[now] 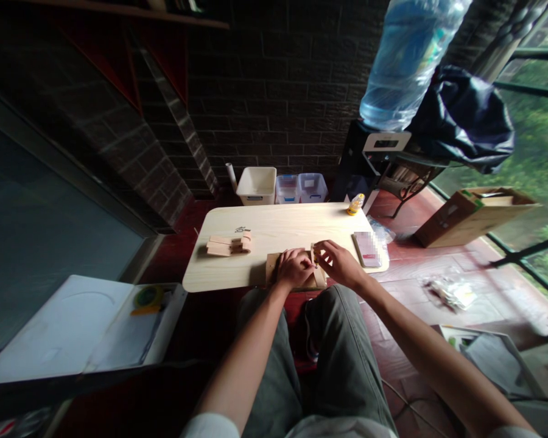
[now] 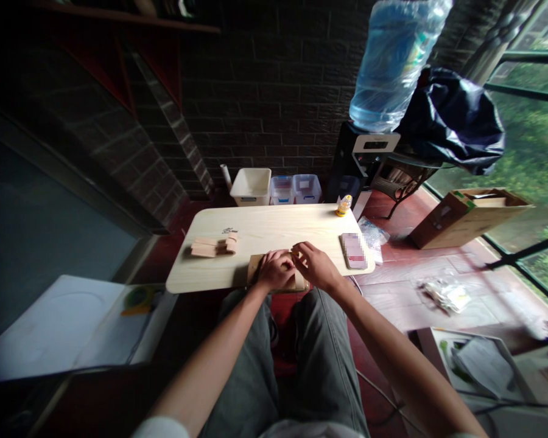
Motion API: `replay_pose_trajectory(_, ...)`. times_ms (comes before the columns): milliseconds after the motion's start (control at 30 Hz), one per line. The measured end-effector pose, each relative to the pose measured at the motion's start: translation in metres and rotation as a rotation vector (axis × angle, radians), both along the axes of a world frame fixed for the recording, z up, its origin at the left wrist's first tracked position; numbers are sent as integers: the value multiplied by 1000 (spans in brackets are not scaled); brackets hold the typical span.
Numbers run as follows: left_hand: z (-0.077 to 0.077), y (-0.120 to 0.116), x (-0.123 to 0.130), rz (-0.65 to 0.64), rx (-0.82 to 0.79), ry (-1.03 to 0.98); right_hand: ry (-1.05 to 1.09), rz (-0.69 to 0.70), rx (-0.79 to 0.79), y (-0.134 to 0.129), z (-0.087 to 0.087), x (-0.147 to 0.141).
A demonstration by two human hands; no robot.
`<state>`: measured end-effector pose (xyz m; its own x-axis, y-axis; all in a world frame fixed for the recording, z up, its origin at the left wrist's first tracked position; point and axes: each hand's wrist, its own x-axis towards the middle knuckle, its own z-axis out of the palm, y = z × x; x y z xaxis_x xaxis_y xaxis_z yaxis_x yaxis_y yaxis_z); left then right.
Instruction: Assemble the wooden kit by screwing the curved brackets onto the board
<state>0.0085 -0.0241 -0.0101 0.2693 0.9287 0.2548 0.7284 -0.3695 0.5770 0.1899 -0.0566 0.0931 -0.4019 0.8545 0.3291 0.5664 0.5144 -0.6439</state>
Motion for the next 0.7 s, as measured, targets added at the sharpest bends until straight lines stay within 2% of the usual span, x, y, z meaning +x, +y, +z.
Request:
replay_pose_trajectory(200, 2, 0, 0, -2, 4, -5, -70, -3, 2, 1, 9, 3)
replay_pose_trajectory(433, 1, 1, 0, 1, -22, -4, -10, -8, -23, 2, 6, 7)
replay_pose_trajectory(567, 0, 1, 0, 3, -6, -4, -23, 16, -12, 1, 8, 5)
replay_pose_trajectory(700, 0, 1, 0, -4, -18, -2, -40, -17, -25, 4, 9, 8)
